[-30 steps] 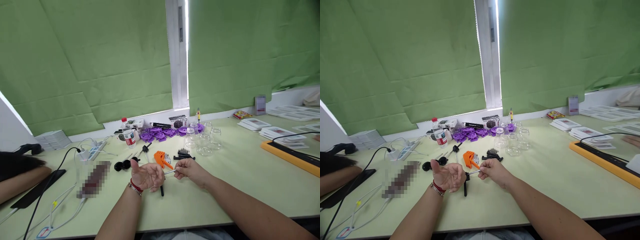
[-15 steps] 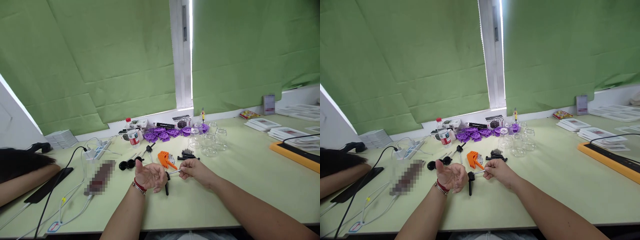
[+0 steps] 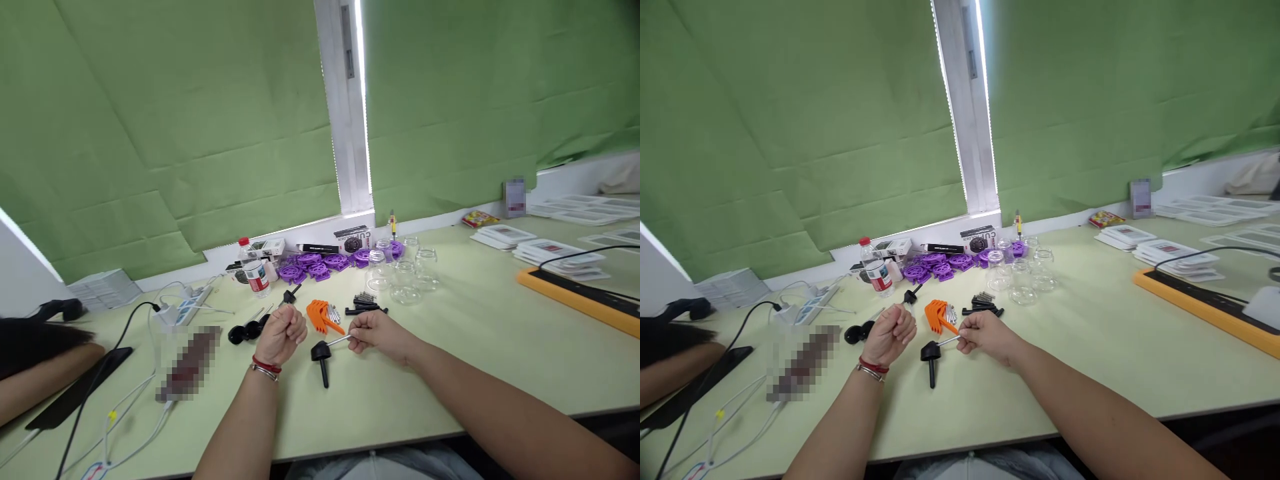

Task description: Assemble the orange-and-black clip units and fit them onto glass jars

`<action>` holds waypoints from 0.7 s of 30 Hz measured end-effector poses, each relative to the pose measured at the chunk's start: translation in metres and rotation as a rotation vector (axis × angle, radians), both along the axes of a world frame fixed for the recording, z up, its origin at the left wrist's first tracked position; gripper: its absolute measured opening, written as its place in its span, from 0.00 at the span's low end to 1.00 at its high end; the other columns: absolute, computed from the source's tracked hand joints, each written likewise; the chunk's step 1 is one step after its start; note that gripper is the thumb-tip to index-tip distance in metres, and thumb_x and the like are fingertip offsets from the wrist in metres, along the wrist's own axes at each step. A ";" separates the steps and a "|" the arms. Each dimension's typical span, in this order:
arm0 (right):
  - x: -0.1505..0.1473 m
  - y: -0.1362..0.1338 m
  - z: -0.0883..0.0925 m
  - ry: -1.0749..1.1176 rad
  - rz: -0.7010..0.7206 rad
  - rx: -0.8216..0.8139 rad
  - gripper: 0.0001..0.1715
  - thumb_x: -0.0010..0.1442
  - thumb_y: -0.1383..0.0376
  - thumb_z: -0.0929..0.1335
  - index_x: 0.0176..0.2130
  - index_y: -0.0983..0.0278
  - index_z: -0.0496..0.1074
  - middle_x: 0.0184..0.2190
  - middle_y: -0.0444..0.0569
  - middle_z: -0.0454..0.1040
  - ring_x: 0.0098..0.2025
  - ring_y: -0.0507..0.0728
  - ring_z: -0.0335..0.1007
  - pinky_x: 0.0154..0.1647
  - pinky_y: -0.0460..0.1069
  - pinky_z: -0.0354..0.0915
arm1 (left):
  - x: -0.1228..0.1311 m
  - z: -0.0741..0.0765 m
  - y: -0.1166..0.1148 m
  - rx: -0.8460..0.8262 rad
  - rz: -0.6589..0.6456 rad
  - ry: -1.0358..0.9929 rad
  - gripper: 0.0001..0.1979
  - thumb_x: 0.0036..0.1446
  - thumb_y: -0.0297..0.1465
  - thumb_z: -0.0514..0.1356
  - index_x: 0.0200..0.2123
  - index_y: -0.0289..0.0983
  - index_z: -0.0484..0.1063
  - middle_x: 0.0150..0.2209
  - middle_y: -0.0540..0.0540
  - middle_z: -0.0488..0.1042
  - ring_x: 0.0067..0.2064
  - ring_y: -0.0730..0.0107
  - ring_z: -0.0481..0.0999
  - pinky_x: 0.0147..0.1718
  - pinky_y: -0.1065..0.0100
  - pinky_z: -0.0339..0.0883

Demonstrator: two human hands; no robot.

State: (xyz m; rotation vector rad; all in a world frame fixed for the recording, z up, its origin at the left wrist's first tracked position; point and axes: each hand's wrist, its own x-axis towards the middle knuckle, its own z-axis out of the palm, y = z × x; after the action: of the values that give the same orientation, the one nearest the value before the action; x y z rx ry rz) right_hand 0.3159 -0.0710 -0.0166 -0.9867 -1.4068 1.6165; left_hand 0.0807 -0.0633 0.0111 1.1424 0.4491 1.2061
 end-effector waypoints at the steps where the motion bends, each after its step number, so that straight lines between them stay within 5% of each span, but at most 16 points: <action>1: 0.000 0.000 0.000 0.012 -0.002 -0.001 0.18 0.46 0.56 0.73 0.28 0.68 0.70 0.23 0.49 0.76 0.26 0.52 0.72 0.35 0.51 0.69 | 0.001 0.002 0.000 -0.008 0.046 0.007 0.12 0.55 0.35 0.60 0.25 0.35 0.63 0.17 0.57 0.54 0.19 0.81 0.55 0.18 0.76 0.52; 2: 0.000 0.001 0.001 0.025 -0.007 -0.006 0.17 0.46 0.56 0.73 0.28 0.68 0.70 0.23 0.49 0.76 0.26 0.52 0.72 0.36 0.51 0.69 | 0.003 0.004 0.001 -0.011 0.101 0.023 0.08 0.53 0.32 0.62 0.31 0.36 0.66 0.21 0.55 0.60 0.21 0.81 0.59 0.20 0.76 0.55; 6: 0.001 0.002 0.003 0.066 -0.050 -0.024 0.18 0.46 0.57 0.74 0.28 0.68 0.70 0.23 0.49 0.76 0.25 0.51 0.72 0.37 0.50 0.69 | 0.012 0.006 0.000 -0.018 0.223 0.262 0.21 0.48 0.30 0.65 0.45 0.38 0.64 0.37 0.48 0.71 0.36 0.71 0.71 0.32 0.70 0.64; 10: 0.000 0.003 0.001 0.136 -0.083 -0.017 0.19 0.46 0.56 0.74 0.28 0.68 0.69 0.23 0.49 0.76 0.26 0.51 0.72 0.37 0.50 0.68 | 0.022 0.003 -0.004 0.010 0.068 0.637 0.19 0.51 0.39 0.62 0.43 0.36 0.67 0.33 0.46 0.72 0.36 0.68 0.72 0.34 0.68 0.63; 14: 0.000 0.005 0.001 0.166 -0.093 -0.015 0.18 0.47 0.57 0.73 0.29 0.67 0.68 0.25 0.48 0.75 0.26 0.51 0.72 0.34 0.49 0.69 | 0.026 0.000 -0.007 0.071 -0.133 0.871 0.15 0.52 0.41 0.60 0.36 0.35 0.70 0.25 0.51 0.68 0.25 0.76 0.64 0.25 0.72 0.56; 21: 0.020 0.014 0.011 -0.007 -0.288 -0.023 0.08 0.49 0.66 0.71 0.26 0.67 0.68 0.16 0.39 0.64 0.18 0.46 0.59 0.18 0.43 0.62 | 0.018 -0.001 0.000 -0.038 -0.143 1.006 0.16 0.52 0.42 0.57 0.24 0.35 0.67 0.22 0.52 0.66 0.19 0.79 0.57 0.18 0.74 0.51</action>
State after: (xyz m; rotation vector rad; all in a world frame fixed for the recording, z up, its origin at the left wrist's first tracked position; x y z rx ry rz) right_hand 0.3361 -0.0572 -0.0060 -1.1515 -1.1902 1.4195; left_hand 0.0983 -0.0629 0.0101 1.6711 1.1081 0.4167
